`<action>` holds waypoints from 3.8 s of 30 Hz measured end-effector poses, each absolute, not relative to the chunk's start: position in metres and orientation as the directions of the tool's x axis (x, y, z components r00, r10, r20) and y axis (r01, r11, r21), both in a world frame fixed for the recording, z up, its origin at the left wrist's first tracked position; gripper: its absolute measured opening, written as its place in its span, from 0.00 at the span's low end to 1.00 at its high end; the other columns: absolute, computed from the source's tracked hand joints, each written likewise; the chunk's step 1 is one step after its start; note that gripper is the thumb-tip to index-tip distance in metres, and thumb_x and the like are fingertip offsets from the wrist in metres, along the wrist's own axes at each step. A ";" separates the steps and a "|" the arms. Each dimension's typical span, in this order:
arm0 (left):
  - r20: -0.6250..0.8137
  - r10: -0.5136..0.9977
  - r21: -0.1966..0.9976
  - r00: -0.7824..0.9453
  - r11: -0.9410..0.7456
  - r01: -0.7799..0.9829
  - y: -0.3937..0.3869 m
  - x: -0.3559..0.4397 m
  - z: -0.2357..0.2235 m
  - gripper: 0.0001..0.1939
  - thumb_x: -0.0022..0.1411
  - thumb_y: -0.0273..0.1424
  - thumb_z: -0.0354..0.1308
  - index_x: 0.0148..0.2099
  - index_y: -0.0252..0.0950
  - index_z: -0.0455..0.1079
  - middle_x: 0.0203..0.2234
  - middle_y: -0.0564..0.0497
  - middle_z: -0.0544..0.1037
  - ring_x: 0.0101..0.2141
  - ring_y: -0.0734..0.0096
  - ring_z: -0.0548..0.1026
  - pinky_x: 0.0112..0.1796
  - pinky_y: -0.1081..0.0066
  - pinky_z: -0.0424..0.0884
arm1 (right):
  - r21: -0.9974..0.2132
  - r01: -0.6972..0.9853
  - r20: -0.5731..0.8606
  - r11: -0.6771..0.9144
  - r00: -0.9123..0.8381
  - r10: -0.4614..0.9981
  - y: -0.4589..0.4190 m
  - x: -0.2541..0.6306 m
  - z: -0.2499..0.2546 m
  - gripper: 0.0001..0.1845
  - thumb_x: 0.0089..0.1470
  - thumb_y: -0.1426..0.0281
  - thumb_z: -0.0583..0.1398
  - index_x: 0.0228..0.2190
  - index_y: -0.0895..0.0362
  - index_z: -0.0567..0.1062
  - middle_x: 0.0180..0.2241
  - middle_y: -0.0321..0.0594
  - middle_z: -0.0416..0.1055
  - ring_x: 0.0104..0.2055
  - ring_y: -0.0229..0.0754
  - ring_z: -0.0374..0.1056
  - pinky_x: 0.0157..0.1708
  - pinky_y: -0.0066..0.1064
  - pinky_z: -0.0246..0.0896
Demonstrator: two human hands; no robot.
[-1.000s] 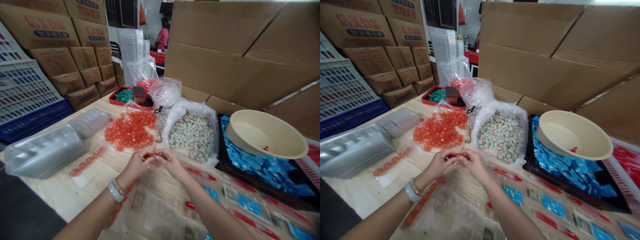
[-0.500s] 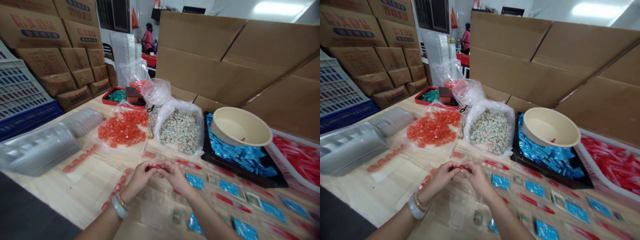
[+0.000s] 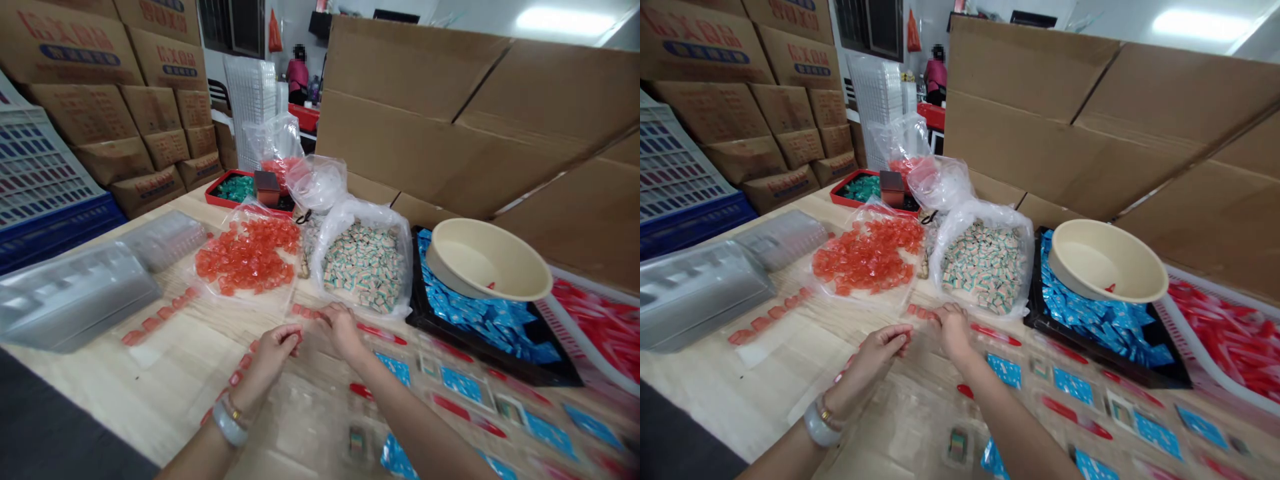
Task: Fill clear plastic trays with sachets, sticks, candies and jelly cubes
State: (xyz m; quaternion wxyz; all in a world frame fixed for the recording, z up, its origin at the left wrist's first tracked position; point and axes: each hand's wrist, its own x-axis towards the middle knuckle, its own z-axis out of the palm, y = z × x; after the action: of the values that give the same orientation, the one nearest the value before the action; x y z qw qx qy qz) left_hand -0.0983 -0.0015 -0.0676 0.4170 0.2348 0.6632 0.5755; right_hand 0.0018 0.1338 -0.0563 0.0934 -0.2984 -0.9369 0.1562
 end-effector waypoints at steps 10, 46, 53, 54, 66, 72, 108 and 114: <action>0.071 0.939 0.799 -0.335 0.147 0.582 0.033 -0.100 -0.062 0.20 0.48 0.17 0.44 0.40 0.34 0.71 0.35 0.47 0.75 0.38 0.69 0.70 0.43 0.68 0.64 | -0.376 0.561 0.127 0.737 -0.757 0.641 0.139 0.006 -0.067 0.11 0.52 0.70 0.52 0.35 0.56 0.73 0.33 0.40 0.69 0.38 0.41 0.62 0.39 0.31 0.50; -0.345 0.904 0.878 -0.253 0.215 -0.428 0.036 -0.084 -0.044 0.15 0.47 0.41 0.54 0.25 0.32 0.63 0.15 0.57 0.67 0.15 0.82 0.63 0.19 0.79 0.59 | -0.835 0.176 0.180 0.522 -0.807 0.562 0.120 0.035 -0.028 0.09 0.49 0.71 0.53 0.34 0.56 0.70 0.29 0.38 0.67 0.32 0.38 0.64 0.33 0.29 0.59; -0.360 0.909 0.873 -0.212 0.248 -0.420 0.063 -0.088 -0.023 0.10 0.49 0.34 0.55 0.27 0.31 0.65 0.15 0.56 0.66 0.15 0.84 0.62 0.18 0.80 0.57 | -0.874 0.170 0.156 0.455 -0.789 0.594 0.142 0.020 -0.010 0.04 0.49 0.70 0.53 0.27 0.57 0.66 0.25 0.35 0.65 0.29 0.36 0.62 0.30 0.28 0.59; -0.357 0.908 0.880 -0.219 0.249 -0.403 0.064 -0.090 -0.021 0.08 0.50 0.33 0.55 0.28 0.31 0.66 0.16 0.55 0.67 0.16 0.83 0.63 0.19 0.80 0.58 | -0.867 0.170 0.166 0.468 -0.788 0.593 0.144 0.018 -0.007 0.03 0.49 0.70 0.52 0.27 0.57 0.65 0.25 0.35 0.64 0.29 0.36 0.62 0.30 0.27 0.59; 0.119 0.944 0.682 -0.308 0.148 0.716 0.032 -0.103 -0.050 0.09 0.52 0.22 0.50 0.33 0.35 0.71 0.36 0.47 0.69 0.40 0.66 0.65 0.43 0.66 0.60 | -0.337 0.320 -0.040 0.886 -0.944 0.326 0.148 0.017 -0.040 0.12 0.50 0.80 0.49 0.30 0.58 0.71 0.31 0.40 0.67 0.34 0.37 0.63 0.34 0.27 0.56; 0.183 0.887 0.597 -0.425 0.243 0.765 0.042 -0.140 -0.042 0.12 0.56 0.25 0.46 0.38 0.35 0.70 0.34 0.47 0.71 0.38 0.68 0.67 0.41 0.69 0.62 | -0.275 0.324 -0.068 0.905 -0.946 0.317 0.142 0.018 -0.046 0.13 0.51 0.79 0.50 0.35 0.58 0.71 0.33 0.42 0.68 0.38 0.39 0.63 0.38 0.28 0.55; 0.156 0.860 0.483 -0.485 0.362 0.797 0.120 -0.197 -0.045 0.12 0.55 0.27 0.46 0.32 0.27 0.70 0.37 0.35 0.70 0.44 0.52 0.63 0.41 0.58 0.56 | -0.351 0.414 0.055 0.840 -0.886 0.460 0.160 0.051 -0.026 0.09 0.53 0.69 0.52 0.28 0.58 0.71 0.28 0.40 0.69 0.33 0.40 0.63 0.34 0.30 0.53; 0.260 0.840 0.443 -0.477 0.335 0.832 0.109 -0.194 -0.044 0.11 0.56 0.30 0.46 0.35 0.31 0.69 0.38 0.41 0.70 0.44 0.57 0.63 0.43 0.60 0.56 | 0.001 0.384 -0.073 0.923 -0.921 0.384 0.157 0.034 -0.027 0.12 0.55 0.70 0.50 0.28 0.57 0.72 0.29 0.41 0.70 0.35 0.42 0.63 0.35 0.32 0.49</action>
State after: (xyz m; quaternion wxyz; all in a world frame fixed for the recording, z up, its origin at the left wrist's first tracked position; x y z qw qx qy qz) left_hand -0.1936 0.1086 -0.0436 0.0077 0.5115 0.8170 0.2663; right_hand 0.0344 0.1567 -0.0273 -0.0357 -0.1959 -0.9799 0.0066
